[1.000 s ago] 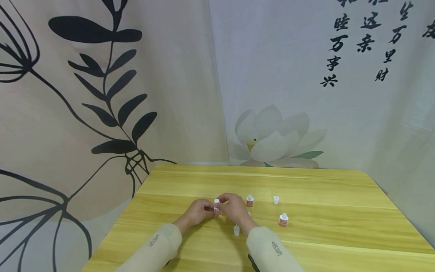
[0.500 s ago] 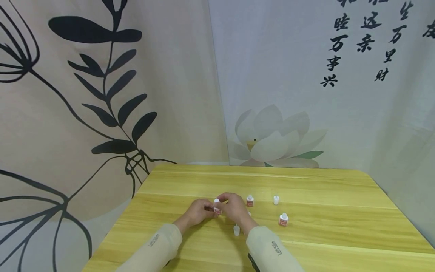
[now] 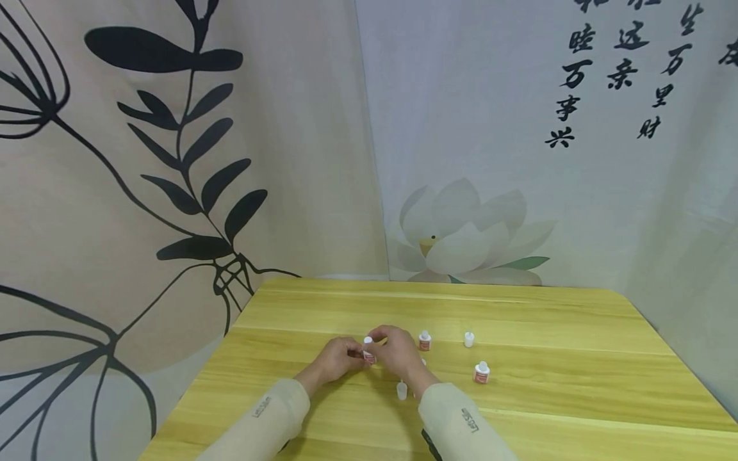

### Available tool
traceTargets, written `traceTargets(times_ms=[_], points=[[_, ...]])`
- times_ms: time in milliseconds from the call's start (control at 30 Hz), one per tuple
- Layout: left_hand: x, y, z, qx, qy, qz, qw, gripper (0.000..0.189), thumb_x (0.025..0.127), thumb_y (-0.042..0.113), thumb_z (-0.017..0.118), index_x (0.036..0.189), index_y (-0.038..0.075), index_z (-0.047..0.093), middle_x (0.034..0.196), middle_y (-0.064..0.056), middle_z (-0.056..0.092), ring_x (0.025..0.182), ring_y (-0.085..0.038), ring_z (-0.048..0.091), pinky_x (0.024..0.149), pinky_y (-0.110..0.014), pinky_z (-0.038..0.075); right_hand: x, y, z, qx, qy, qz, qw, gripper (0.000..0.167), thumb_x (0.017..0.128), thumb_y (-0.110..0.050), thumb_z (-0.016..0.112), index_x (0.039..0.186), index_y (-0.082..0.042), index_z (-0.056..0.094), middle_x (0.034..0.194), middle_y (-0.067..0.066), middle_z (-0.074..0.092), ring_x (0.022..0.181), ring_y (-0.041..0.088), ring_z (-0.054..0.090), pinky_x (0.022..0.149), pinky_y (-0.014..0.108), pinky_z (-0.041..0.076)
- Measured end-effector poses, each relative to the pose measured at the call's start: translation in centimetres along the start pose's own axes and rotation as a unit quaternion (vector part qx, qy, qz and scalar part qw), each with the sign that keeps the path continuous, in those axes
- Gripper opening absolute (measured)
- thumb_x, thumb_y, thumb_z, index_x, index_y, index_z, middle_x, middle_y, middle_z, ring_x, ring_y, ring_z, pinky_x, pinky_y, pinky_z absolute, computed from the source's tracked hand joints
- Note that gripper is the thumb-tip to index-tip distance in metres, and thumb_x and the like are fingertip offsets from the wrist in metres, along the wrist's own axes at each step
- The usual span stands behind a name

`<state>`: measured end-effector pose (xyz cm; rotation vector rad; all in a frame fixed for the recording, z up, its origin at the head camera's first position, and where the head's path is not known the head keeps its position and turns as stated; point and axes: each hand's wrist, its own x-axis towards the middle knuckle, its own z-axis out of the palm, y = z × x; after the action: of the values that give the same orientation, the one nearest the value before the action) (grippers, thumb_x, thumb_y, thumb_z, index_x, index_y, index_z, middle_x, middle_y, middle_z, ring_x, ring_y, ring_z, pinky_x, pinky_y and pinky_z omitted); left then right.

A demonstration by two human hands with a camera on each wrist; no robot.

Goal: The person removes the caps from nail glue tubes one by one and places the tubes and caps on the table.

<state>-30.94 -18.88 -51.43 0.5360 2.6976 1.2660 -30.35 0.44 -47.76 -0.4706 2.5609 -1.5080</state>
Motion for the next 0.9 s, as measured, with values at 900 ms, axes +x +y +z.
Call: traceTargets(times_ms=[900], points=[[0.14,0.07,0.09,0.005,0.001,-0.006,1.0,0.007,0.089,0.017,0.075,0.095,0.013,0.078,0.087,0.004,0.066,0.085,-0.013,0.059,0.079,-0.037,0.05,0.05,0.26,0.08,0.003,0.006,-0.006,1.0,0.021,0.095,-0.021,0.068,0.113,-0.01,0.07,0.115,0.005,0.066,0.088,0.017,0.06,0.07,0.035,0.052]])
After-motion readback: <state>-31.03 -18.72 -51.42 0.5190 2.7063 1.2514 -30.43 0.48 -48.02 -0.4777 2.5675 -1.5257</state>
